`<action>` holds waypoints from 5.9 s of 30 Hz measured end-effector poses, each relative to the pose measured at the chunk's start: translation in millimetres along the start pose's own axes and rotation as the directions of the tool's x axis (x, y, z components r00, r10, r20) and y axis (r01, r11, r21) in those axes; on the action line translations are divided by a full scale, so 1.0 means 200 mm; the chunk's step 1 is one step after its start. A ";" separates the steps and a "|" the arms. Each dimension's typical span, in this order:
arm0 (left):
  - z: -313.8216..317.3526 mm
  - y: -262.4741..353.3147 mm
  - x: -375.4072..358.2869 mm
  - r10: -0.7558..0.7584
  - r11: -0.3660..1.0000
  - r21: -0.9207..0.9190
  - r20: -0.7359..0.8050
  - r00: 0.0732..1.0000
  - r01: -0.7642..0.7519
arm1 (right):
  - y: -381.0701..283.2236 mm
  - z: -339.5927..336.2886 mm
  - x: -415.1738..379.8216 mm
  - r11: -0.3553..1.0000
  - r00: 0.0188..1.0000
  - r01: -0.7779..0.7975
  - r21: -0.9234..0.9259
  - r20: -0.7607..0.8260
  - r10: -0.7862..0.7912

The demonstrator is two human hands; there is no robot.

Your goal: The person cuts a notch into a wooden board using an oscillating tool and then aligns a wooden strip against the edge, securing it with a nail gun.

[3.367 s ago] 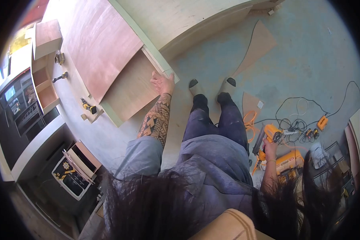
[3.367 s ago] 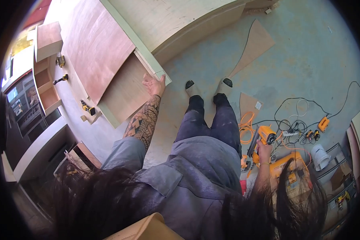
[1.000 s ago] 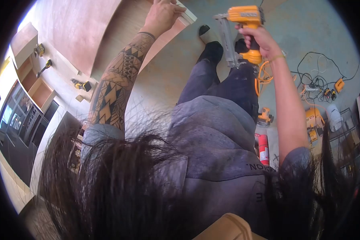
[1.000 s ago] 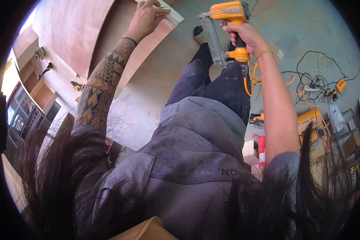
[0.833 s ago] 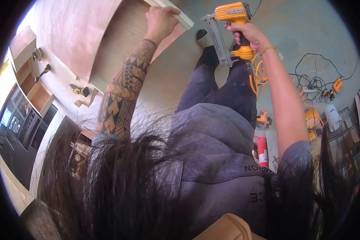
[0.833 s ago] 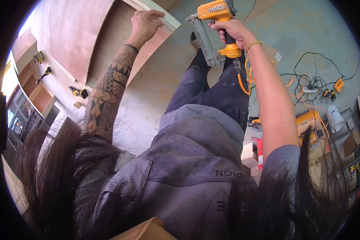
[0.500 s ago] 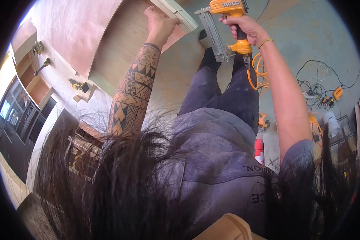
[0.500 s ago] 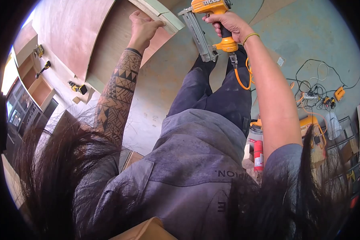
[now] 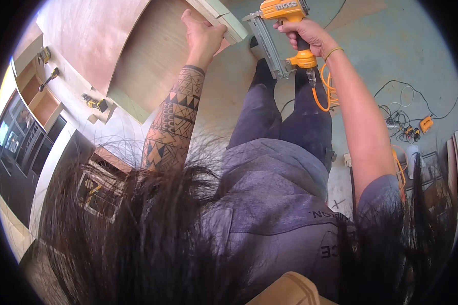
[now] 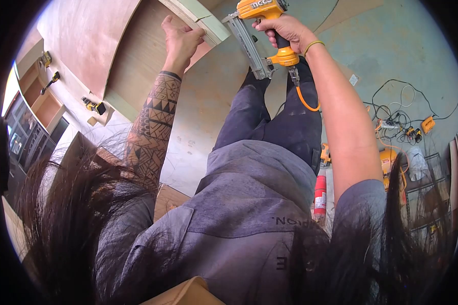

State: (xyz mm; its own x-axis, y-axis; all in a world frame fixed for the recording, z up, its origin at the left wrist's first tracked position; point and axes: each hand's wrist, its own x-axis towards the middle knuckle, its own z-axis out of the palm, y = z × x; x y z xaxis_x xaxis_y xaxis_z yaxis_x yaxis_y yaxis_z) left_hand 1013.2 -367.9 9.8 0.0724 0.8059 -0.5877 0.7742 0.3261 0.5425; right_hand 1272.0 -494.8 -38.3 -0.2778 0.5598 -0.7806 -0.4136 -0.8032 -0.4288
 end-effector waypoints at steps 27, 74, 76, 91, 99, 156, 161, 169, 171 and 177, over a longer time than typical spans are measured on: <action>0.02 -0.04 -0.17 0.569 0.579 0.567 0.234 0.788 -0.587 | 0.20 -0.14 -0.08 0.994 0.991 0.042 0.103 -0.129 -0.029; 0.56 -0.17 -0.44 0.323 0.889 0.456 -0.574 0.752 -0.034 | 0.00 -0.09 -0.02 0.995 0.991 -0.059 0.086 0.128 0.048; 0.59 -0.17 -0.46 0.215 0.922 0.386 -0.597 0.773 0.042 | -0.02 -0.10 -0.02 0.996 0.987 -0.070 0.062 0.151 0.060; 0.68 -0.21 -0.49 -0.284 0.914 -0.365 -0.266 0.921 0.176 | 0.02 -0.12 -0.01 0.992 0.988 -0.102 0.078 0.128 0.092; 0.88 -0.20 -0.44 -0.307 0.483 -0.867 -0.296 0.905 -0.120 | 0.02 -0.13 0.00 0.989 0.989 -0.126 0.076 0.081 0.120; 0.82 -0.28 -0.40 -0.194 -0.262 -0.965 0.075 0.978 0.022 | 0.03 -0.10 -0.05 0.983 0.989 -0.138 0.124 -0.031 0.143; 0.82 -0.30 -0.39 -0.231 -0.298 -0.954 0.104 0.967 0.031 | 0.05 -0.13 -0.05 0.981 0.988 -0.139 0.135 -0.041 0.146; 0.83 -0.29 -0.42 -0.215 -0.256 -0.966 0.095 0.972 0.038 | 0.05 -0.13 -0.04 0.987 0.991 -0.125 0.101 -0.035 0.129; 0.83 -0.28 -0.42 -0.218 -0.250 -0.968 0.095 0.971 0.039 | 0.05 -0.12 -0.04 0.986 0.991 -0.127 0.111 -0.024 0.130; 0.80 -0.24 -0.41 -0.208 -0.250 -0.967 0.095 0.973 0.041 | 0.06 -0.13 -0.03 0.982 0.991 -0.131 0.134 -0.004 0.132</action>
State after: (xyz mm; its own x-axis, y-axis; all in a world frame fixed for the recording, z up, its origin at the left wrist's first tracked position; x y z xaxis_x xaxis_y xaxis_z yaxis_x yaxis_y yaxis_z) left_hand 1070.2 -529.2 -63.4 -0.0307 0.6695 -0.7422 -0.7987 0.4299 0.4209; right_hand 1291.8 -513.9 -50.2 -0.3267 0.4479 -0.8322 -0.4861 -0.8348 -0.2585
